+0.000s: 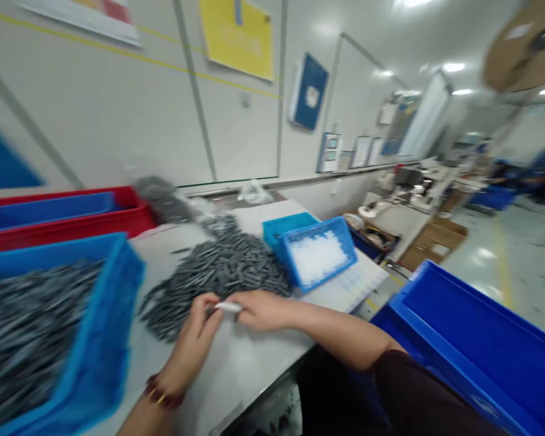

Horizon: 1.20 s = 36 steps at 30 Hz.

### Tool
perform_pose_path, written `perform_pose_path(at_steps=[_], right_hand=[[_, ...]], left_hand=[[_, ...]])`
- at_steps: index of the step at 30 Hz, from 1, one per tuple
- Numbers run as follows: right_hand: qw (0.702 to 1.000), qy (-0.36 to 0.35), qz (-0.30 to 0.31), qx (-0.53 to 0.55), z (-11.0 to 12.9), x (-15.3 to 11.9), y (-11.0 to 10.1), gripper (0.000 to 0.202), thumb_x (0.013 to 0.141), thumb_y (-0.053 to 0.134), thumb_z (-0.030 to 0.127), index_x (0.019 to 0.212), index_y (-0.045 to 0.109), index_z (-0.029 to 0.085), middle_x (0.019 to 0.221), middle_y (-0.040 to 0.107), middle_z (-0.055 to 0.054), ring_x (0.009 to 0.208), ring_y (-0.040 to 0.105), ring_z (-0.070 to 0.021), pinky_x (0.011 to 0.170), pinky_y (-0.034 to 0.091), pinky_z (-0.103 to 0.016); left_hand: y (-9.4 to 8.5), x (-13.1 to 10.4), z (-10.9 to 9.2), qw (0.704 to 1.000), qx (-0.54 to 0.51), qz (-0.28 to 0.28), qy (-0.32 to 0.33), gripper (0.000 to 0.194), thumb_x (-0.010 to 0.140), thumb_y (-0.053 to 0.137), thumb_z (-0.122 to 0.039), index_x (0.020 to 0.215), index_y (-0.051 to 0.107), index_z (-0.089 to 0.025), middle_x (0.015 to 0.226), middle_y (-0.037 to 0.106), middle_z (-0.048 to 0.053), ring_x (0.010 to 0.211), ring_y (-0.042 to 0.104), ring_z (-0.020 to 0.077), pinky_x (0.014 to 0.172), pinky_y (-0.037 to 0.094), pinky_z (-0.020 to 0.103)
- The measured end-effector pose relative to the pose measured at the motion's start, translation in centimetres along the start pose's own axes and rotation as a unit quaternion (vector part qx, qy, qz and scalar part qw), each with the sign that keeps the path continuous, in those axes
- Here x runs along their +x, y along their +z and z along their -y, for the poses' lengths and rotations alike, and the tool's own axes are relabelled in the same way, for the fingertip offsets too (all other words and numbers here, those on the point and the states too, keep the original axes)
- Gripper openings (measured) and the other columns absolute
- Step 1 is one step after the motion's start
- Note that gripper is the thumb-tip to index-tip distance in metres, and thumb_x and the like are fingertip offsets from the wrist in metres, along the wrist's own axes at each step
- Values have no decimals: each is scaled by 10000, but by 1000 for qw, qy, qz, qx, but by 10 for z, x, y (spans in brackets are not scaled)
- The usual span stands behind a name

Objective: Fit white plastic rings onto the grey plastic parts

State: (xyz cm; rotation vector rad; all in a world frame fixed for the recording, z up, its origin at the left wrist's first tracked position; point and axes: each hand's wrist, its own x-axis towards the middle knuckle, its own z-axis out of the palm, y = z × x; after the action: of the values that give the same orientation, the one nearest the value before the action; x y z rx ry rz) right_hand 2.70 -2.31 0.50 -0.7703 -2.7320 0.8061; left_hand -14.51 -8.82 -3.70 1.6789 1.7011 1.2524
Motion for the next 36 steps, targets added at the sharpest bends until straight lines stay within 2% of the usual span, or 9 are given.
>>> perform_pose_path(at_steps=[2, 4, 9, 14, 17, 23, 28, 31, 36], right_hand=[[998, 21, -49, 21, -8, 5, -3, 264, 858, 415, 148, 1077, 551, 203, 999, 638, -24, 888, 582, -160, 755, 414, -244], [996, 11, -74, 41, -17, 11, -6, 213, 909, 378, 239, 981, 570, 183, 882, 627, -28, 800, 562, -149, 713, 397, -237], [990, -22, -102, 99, -27, 17, -2, 210, 905, 374, 265, 806, 537, 175, 689, 518, 18, 655, 469, -111, 623, 342, -209], [983, -23, -125, 130, -33, 12, 6, 219, 881, 349, 273, 727, 475, 181, 622, 422, 41, 593, 408, -99, 580, 293, -210], [985, -26, -126, 114, -37, 8, 5, 246, 873, 342, 299, 655, 381, 193, 598, 369, 48, 566, 359, -95, 557, 254, -217], [990, -11, -111, 87, -38, 5, 2, 275, 865, 347, 316, 625, 274, 204, 574, 315, 57, 537, 291, -90, 533, 208, -222], [993, 7, -86, 84, -34, 4, 1, 264, 852, 367, 289, 619, 279, 202, 567, 320, 57, 531, 293, -88, 529, 202, -222], [994, 15, -80, 78, -33, 4, 0, 253, 844, 384, 271, 615, 304, 198, 567, 334, 56, 533, 308, -87, 531, 206, -218], [997, 40, -54, 35, -32, 2, 0, 238, 836, 425, 259, 610, 412, 186, 551, 385, 52, 528, 338, -87, 531, 214, -215]], left_hand=[[2, 4, -2, 998, -64, -4, -26, 169, 830, 395, -328, 902, 469, -194, 690, 513, -36, 544, 479, 120, 515, 423, 237], [3, 8, -1, 995, -86, -22, -36, 172, 850, 350, -310, 871, 469, -189, 653, 493, -38, 490, 439, 107, 479, 396, 226], [0, 7, -2, 997, 35, -62, 19, 303, 873, 373, -307, 1053, 575, -170, 736, 617, 20, 570, 546, 135, 620, 471, 277], [-5, 4, -2, 990, 126, -57, 40, 346, 864, 406, -295, 1128, 602, -186, 951, 681, 73, 822, 622, 189, 790, 484, 315], [-2, 1, -3, 993, 102, -47, 34, 368, 869, 340, -241, 1157, 559, -170, 954, 659, 74, 860, 610, 180, 800, 486, 314], [2, -3, -11, 996, 42, -75, -17, 239, 869, 391, -285, 1026, 521, -161, 766, 596, 23, 688, 579, 152, 668, 490, 286], [-1, -1, -13, 999, -17, -37, 29, 214, 868, 438, -269, 941, 615, -174, 747, 615, 23, 570, 545, 109, 549, 465, 228], [-2, -1, -12, 998, -44, -13, 46, 237, 885, 418, -257, 994, 612, -174, 746, 639, 25, 555, 546, 101, 540, 469, 223], [3, -3, -13, 995, -95, 11, -12, 145, 867, 438, -276, 936, 517, -177, 764, 685, 34, 623, 612, 127, 566, 494, 245]])
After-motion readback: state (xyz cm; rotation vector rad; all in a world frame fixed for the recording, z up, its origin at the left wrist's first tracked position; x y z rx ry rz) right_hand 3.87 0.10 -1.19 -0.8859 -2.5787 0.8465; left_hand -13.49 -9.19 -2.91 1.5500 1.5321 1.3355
